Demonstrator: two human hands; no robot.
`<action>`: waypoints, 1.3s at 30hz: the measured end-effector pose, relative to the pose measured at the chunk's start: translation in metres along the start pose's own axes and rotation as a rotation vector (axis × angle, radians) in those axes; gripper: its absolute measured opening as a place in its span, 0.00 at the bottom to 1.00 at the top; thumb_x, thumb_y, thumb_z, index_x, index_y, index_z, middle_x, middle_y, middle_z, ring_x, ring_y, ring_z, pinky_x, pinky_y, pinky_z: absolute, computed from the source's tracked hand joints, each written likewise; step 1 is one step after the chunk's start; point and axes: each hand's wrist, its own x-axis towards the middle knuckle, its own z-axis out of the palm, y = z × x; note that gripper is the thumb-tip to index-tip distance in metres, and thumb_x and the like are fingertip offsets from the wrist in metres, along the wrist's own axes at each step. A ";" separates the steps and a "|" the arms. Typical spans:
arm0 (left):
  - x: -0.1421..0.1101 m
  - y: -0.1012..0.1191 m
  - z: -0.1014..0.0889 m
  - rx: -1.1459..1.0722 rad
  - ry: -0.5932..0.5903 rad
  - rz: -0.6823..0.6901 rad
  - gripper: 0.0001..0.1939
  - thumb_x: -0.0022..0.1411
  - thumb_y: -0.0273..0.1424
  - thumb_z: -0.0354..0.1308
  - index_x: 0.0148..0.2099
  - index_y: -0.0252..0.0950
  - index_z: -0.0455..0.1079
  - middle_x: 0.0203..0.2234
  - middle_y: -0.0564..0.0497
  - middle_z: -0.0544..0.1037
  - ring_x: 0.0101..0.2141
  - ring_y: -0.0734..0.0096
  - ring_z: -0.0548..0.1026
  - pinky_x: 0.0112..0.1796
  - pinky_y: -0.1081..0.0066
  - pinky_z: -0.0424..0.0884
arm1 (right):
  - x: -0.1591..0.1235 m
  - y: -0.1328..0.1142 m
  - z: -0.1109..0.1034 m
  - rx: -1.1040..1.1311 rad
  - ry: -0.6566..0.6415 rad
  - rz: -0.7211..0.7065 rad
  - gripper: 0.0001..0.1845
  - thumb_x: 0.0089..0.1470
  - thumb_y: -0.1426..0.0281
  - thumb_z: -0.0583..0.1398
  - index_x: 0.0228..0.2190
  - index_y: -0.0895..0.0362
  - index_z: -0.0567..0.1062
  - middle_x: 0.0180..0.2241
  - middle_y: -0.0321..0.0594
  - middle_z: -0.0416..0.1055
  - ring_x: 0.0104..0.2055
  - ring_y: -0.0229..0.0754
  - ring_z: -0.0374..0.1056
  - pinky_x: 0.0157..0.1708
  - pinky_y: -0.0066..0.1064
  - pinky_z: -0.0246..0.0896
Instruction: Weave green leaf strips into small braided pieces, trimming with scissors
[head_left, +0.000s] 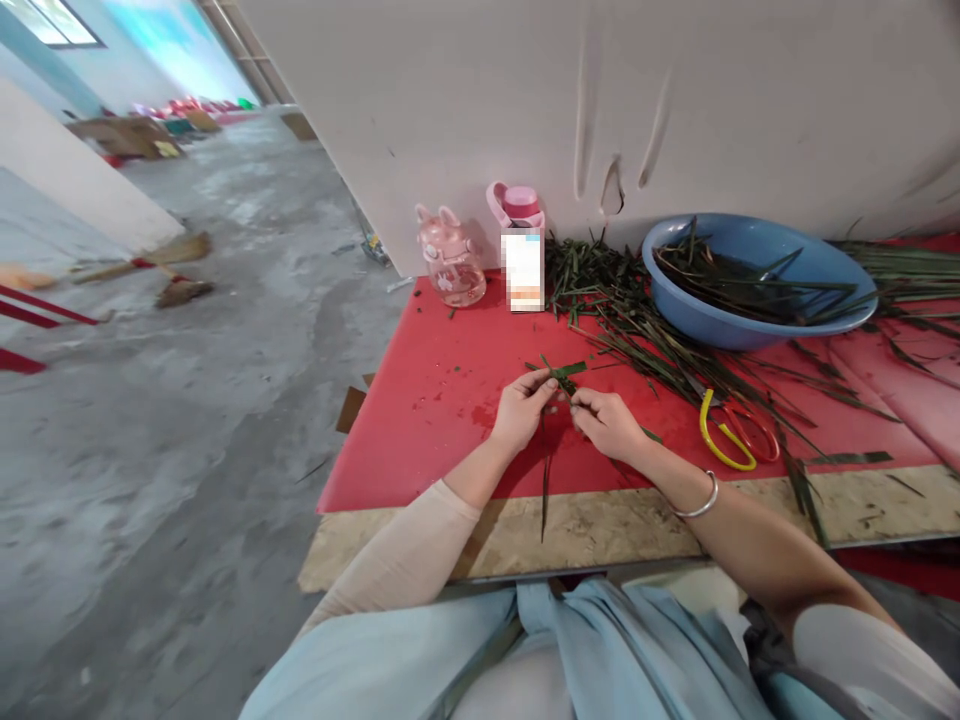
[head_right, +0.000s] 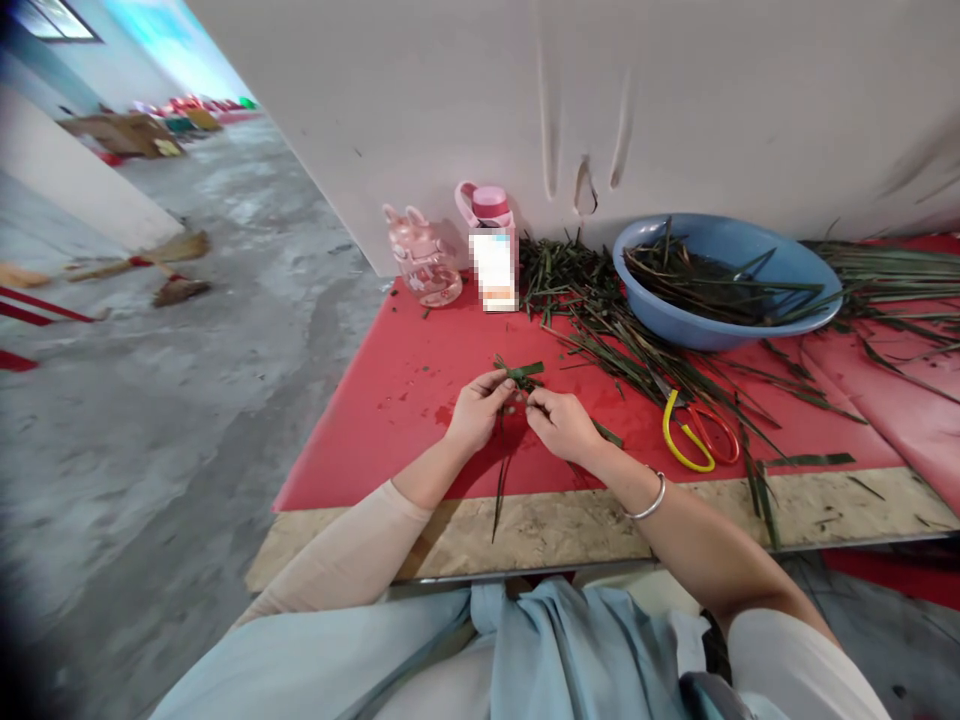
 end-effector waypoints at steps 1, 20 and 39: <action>0.000 0.000 0.000 0.063 0.027 0.029 0.22 0.48 0.40 0.65 0.43 0.32 0.73 0.28 0.49 0.78 0.27 0.72 0.75 0.28 0.72 0.70 | -0.001 0.000 0.000 0.029 0.003 0.000 0.10 0.55 0.72 0.51 0.23 0.55 0.63 0.17 0.29 0.60 0.20 0.33 0.56 0.23 0.25 0.49; -0.012 -0.007 0.016 -0.122 0.171 -0.019 0.10 0.43 0.32 0.66 0.29 0.32 0.75 0.21 0.54 0.75 0.23 0.78 0.68 0.29 0.74 0.65 | 0.003 -0.003 0.010 -0.552 -0.139 -0.154 0.10 0.55 0.71 0.50 0.35 0.57 0.71 0.26 0.40 0.72 0.25 0.39 0.64 0.28 0.29 0.47; -0.010 0.000 0.015 -0.076 0.019 0.050 0.18 0.53 0.41 0.62 0.42 0.35 0.70 0.28 0.52 0.73 0.25 0.78 0.71 0.23 0.78 0.67 | 0.008 0.010 -0.003 -0.134 0.167 0.008 0.10 0.57 0.68 0.53 0.37 0.56 0.74 0.31 0.41 0.76 0.29 0.40 0.70 0.29 0.27 0.58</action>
